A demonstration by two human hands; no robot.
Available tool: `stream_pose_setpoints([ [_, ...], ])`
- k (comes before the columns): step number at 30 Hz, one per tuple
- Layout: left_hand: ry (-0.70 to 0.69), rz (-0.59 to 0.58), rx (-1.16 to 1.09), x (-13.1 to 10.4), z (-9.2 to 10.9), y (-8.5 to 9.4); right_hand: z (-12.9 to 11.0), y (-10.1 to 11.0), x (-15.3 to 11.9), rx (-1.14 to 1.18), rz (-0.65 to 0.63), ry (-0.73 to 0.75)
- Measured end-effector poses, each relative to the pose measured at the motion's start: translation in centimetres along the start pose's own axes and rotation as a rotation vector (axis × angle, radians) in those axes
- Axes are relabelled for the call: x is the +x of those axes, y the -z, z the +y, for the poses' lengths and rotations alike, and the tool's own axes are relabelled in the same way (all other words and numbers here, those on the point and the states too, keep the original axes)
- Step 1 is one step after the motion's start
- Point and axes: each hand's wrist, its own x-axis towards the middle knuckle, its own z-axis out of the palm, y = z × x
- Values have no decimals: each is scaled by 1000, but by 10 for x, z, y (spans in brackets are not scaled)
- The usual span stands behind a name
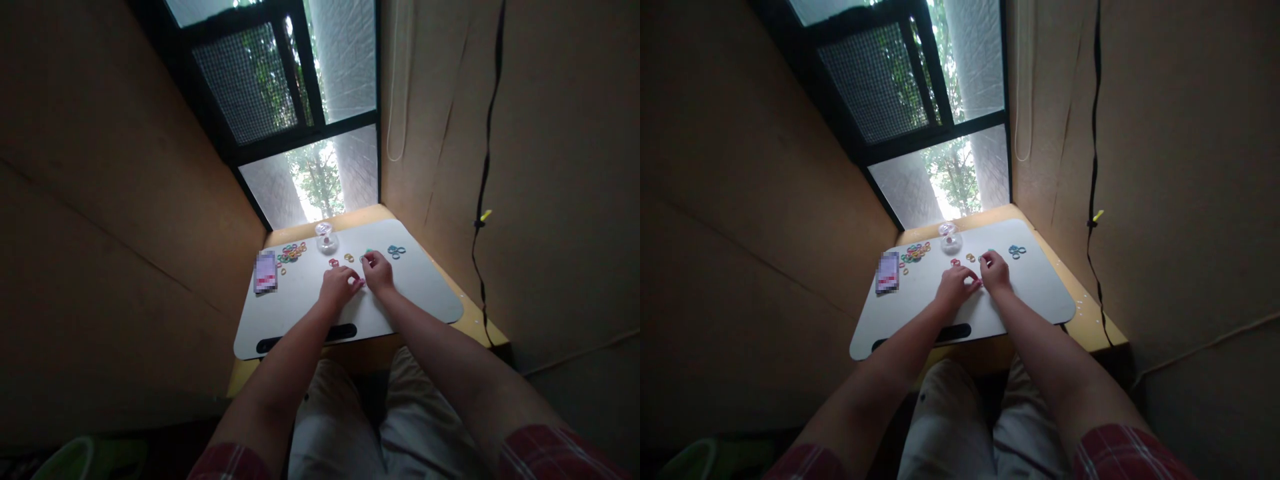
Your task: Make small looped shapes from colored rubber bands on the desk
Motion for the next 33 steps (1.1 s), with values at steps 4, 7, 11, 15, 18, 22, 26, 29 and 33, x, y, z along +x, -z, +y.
stream_pose_setpoints([
  [4, 110, 163, -172, -25, 16, 9, -13, 19, -28, 135, -145, 53],
  [7, 189, 164, -374, -49, 25, 9, -19, 28, -54, 229, -333, 60],
  [11, 266, 113, -554, -66, 30, 2, -17, 29, -70, 309, -417, 8],
  [15, 310, 115, -584, -70, 29, -2, -14, 29, -71, 273, -419, 94],
  [18, 338, 140, -585, -71, 27, -2, -13, 31, -74, 192, -421, 138],
  [22, 371, 154, -578, -75, 26, -3, -11, 34, -80, 85, -452, 142],
  [26, 355, 148, -554, -77, 26, -5, -13, 35, -82, 38, -436, 154],
  [29, 347, 144, -568, -78, 24, -8, -14, 35, -83, 31, -431, 165],
  [33, 364, 133, -711, -80, 22, -10, -12, 35, -85, 36, -434, 153],
])
